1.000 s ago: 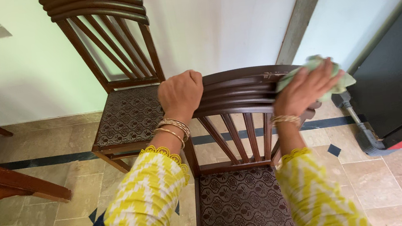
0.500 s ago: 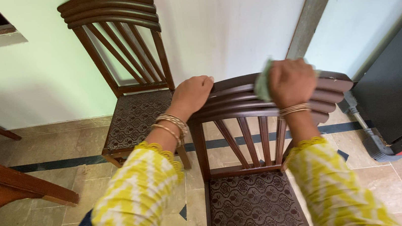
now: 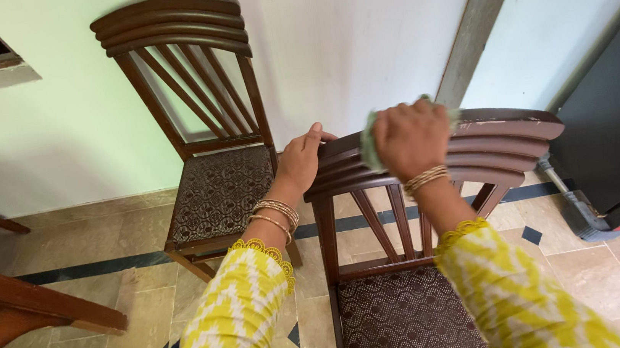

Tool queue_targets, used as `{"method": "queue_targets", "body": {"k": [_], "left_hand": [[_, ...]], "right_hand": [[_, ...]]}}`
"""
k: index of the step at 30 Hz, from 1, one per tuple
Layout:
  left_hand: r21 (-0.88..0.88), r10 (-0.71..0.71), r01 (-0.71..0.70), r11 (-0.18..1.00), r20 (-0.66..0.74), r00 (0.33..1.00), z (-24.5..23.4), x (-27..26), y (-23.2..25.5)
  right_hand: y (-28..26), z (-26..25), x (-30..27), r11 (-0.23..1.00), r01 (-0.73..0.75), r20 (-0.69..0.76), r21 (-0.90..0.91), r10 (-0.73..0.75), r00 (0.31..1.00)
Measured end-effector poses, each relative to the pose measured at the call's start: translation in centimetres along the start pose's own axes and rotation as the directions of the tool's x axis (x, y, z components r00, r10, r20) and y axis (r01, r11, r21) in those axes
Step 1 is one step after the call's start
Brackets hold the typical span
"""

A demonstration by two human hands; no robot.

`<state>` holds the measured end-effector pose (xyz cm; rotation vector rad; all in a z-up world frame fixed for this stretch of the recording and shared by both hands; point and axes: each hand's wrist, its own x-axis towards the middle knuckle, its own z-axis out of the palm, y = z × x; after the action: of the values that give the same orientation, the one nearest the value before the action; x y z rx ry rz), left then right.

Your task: The person wipes the wooden frame, the slats, and the fabric seat of a dining chair with a green cloth.

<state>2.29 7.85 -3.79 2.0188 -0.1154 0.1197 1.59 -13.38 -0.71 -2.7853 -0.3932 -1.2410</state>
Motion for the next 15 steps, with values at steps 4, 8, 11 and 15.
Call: {"method": "queue_targets", "body": {"k": [4, 8, 11, 15], "left_hand": [[0.001, 0.069, -0.069, 0.998, -0.037, 0.997, 0.2, 0.4, -0.9], [-0.103, -0.02, 0.019, 0.994, -0.008, 1.0, 0.0, 0.1, -0.9], [-0.11, -0.096, 0.101, 0.989, 0.051, 0.994, -0.3, -0.5, -0.4], [-0.084, 0.142, -0.138, 0.987, 0.037, 0.989, -0.3, -0.7, -0.4]], "right_hand": [[-5.9, -0.5, 0.5, 0.997, 0.06, 0.023, 0.048, -0.061, 0.998], [-8.2, -1.0, 0.0, 0.979, 0.156, -0.033, 0.133, -0.153, 0.988], [-6.2, -1.0, -0.8, 0.925, 0.359, -0.179, 0.127, -0.334, 0.925], [-1.2, 0.3, -1.6, 0.969, 0.166, -0.215, 0.184, -0.125, 0.969]]}}
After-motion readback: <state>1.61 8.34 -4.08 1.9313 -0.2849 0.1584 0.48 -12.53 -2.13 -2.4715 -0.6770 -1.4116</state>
